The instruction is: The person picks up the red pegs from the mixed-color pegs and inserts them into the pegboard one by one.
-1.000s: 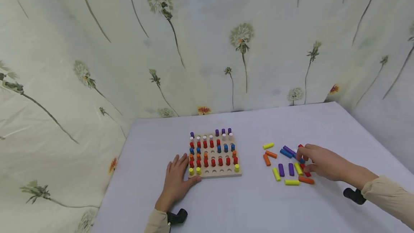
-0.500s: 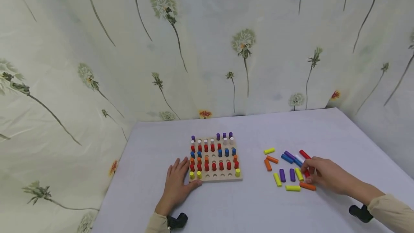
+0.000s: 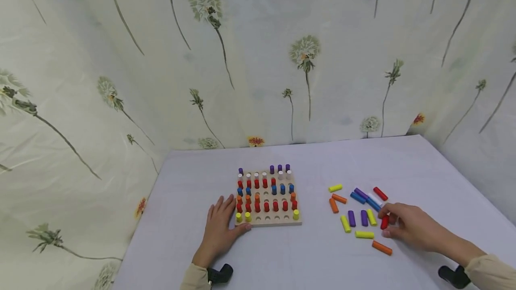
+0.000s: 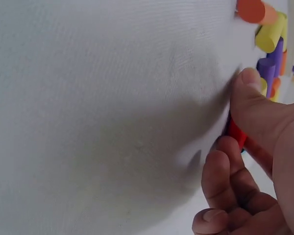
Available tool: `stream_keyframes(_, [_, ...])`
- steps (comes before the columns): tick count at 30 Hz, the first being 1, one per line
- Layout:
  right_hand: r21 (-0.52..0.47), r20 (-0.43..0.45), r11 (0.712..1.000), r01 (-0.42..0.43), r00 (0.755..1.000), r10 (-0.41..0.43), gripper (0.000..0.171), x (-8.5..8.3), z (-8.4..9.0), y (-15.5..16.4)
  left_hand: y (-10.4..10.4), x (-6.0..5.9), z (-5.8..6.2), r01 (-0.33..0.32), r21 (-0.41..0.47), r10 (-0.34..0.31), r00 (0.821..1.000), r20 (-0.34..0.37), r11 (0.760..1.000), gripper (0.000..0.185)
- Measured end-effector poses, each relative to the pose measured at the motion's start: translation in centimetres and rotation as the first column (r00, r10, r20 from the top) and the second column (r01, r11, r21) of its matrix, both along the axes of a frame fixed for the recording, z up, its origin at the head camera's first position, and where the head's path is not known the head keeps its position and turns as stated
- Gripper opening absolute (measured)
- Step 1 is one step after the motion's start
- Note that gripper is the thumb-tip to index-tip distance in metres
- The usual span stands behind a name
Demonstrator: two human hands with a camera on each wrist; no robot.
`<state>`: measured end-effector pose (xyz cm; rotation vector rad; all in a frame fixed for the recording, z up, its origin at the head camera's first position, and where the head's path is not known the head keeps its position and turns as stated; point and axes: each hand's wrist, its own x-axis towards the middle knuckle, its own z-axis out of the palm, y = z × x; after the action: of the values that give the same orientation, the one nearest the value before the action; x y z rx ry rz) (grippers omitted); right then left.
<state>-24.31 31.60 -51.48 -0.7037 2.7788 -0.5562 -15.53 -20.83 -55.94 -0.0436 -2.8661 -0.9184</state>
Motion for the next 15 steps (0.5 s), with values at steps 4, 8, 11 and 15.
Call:
stream_keyframes(4, [0.007,-0.018,1.000,0.026,0.999,-0.026,0.042,0.25,-0.11,0.31,0.02,-0.06,-0.04,0.000,-0.009,0.000,1.000,0.001,1.000,0.091])
stream_keyframes(8, [0.004,-0.014,0.999,0.053,0.998,-0.053,0.041,0.50,-0.29,0.46,0.05,-0.07,-0.11,0.000,-0.016,0.000,1.000,0.002,1.000,0.091])
stream_keyframes(11, [0.003,-0.036,0.999,0.048,0.998,-0.048,0.033,0.72,-0.30,0.56,0.06,-0.06,-0.14,0.002,-0.019,-0.002,1.000,0.002,1.000,0.092])
stream_keyframes(15, [0.013,-0.116,0.999,0.039,0.993,-0.037,0.016,0.80,0.11,0.57,0.04,-0.09,-0.06,-0.003,-0.020,0.003,1.000,0.000,1.000,0.091])
